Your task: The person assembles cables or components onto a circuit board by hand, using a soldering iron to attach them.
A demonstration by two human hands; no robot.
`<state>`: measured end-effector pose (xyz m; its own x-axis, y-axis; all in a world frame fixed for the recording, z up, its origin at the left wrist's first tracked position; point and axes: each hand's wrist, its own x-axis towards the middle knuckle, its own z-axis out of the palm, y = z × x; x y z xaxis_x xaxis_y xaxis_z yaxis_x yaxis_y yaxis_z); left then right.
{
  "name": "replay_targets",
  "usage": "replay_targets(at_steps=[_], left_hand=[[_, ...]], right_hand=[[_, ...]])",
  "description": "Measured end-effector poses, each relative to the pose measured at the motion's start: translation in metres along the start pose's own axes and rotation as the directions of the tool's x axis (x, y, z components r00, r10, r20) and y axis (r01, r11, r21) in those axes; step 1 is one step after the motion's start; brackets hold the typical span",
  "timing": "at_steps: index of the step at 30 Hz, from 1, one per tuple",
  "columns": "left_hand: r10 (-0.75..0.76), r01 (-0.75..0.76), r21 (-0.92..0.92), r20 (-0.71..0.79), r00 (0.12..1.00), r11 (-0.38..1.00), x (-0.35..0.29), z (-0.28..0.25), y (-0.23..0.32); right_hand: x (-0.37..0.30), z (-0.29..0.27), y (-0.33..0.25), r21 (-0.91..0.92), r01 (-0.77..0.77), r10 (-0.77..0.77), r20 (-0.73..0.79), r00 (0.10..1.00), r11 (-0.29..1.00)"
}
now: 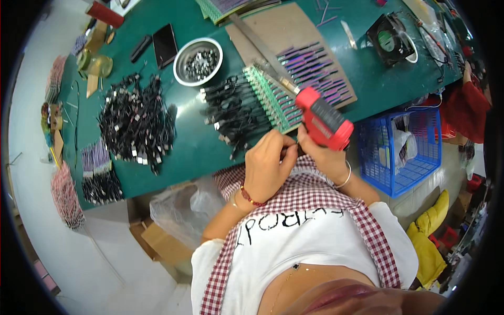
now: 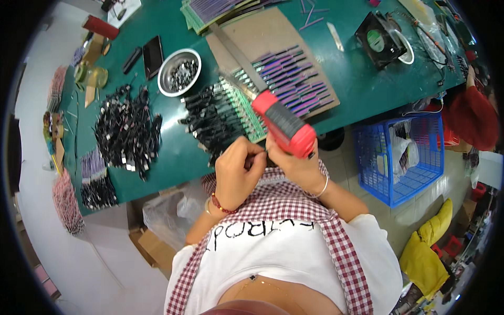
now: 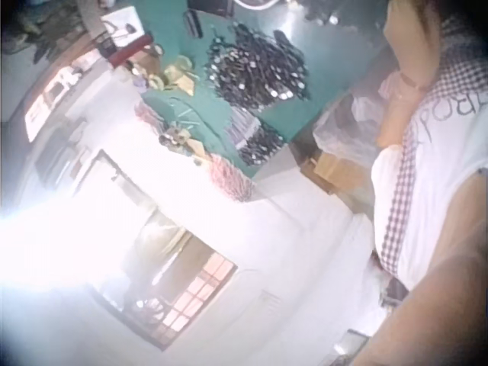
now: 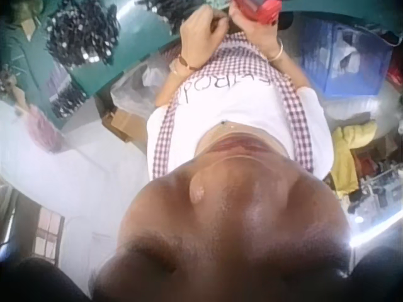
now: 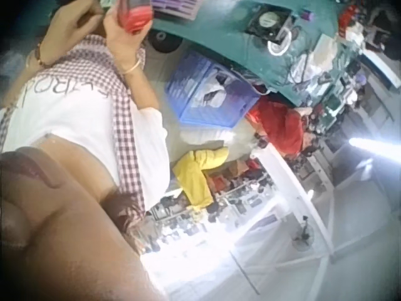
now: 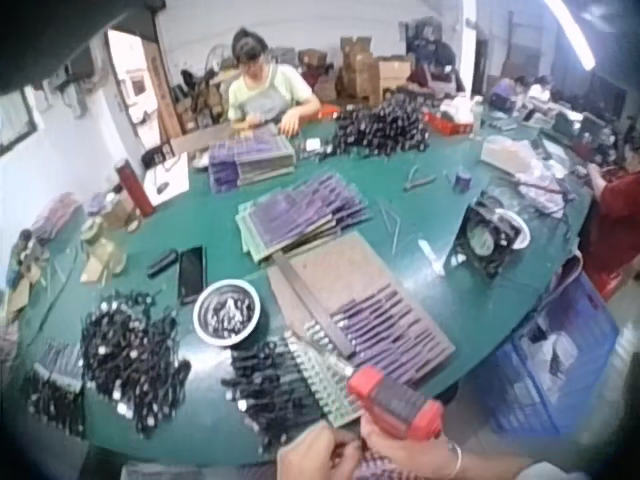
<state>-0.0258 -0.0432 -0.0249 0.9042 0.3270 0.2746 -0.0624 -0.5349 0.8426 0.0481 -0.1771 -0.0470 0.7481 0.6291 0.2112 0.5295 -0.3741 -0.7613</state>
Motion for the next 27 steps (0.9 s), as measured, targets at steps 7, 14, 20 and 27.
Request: replay_targets(at_steps=[7,14,20,27], left_hand=[[-0.185,0.17,-0.14,-0.104,0.977,0.975,0.0,-0.001,-0.003],[-0.191,0.185,-0.096,-0.063,0.98,0.978,-0.001,-0.002,-0.003],[-0.158,0.153,-0.091,-0.048,0.986,0.984,0.003,-0.005,-0.003],[-0.122,0.122,0.014,-0.024,0.992,0.992,0.005,-0.009,-0.007]], right_hand=[[0.015,-0.006,-0.019,0.781,-0.284,0.35,0.09,0.932,0.556],[0.013,-0.001,-0.016,0.722,-0.352,0.372,0.139,0.918,0.596],[0.007,-0.002,-0.016,0.666,-0.362,0.349,0.159,0.923,0.653],[0.014,-0.016,-0.01,0.681,-0.298,0.315,0.102,0.943,0.669]])
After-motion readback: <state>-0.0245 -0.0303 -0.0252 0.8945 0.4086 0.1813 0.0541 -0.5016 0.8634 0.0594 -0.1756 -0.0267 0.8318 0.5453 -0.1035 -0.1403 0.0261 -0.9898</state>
